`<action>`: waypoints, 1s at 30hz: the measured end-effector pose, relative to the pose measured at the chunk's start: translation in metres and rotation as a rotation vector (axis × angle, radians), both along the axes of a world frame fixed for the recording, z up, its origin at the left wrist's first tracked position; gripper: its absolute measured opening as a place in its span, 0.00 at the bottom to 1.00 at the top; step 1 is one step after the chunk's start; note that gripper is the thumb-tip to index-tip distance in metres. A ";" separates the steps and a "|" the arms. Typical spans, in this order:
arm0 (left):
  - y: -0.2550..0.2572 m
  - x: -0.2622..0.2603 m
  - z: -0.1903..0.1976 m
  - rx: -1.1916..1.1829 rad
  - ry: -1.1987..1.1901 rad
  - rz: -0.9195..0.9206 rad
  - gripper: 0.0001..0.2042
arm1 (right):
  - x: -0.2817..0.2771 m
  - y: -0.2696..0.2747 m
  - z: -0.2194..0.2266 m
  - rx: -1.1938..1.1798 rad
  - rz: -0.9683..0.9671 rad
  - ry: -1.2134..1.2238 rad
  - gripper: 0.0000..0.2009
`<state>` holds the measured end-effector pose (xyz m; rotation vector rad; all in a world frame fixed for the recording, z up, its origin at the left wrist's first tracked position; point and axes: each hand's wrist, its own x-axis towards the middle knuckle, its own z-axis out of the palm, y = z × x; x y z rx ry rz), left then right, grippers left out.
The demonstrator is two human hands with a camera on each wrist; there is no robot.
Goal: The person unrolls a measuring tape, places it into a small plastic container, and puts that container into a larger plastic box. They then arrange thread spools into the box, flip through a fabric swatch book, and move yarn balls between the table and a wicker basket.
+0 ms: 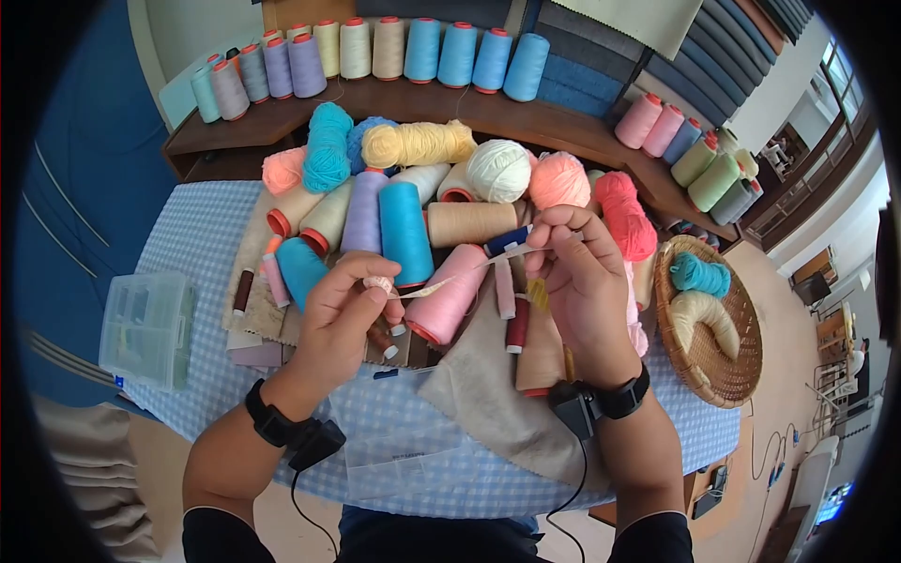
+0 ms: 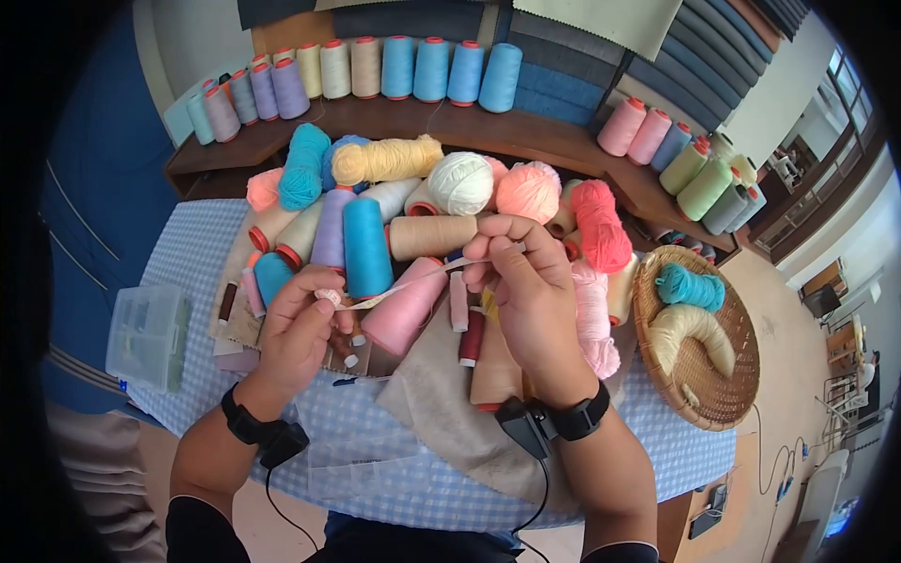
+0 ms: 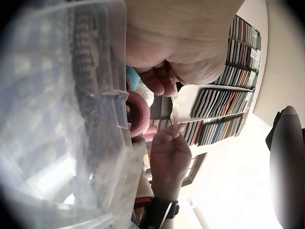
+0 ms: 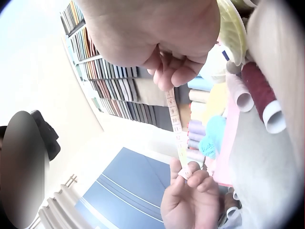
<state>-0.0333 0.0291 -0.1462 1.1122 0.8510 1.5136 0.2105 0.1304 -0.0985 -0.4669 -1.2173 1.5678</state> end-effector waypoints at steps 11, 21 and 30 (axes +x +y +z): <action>-0.002 0.000 0.009 -0.137 0.076 -0.015 0.09 | 0.008 0.002 0.013 0.055 -0.051 0.113 0.11; 0.005 0.001 -0.004 0.084 0.017 -0.076 0.08 | 0.010 0.001 0.023 0.084 -0.056 0.216 0.14; 0.001 0.002 0.001 -0.054 0.076 -0.069 0.05 | 0.016 0.005 0.021 0.055 -0.072 0.133 0.10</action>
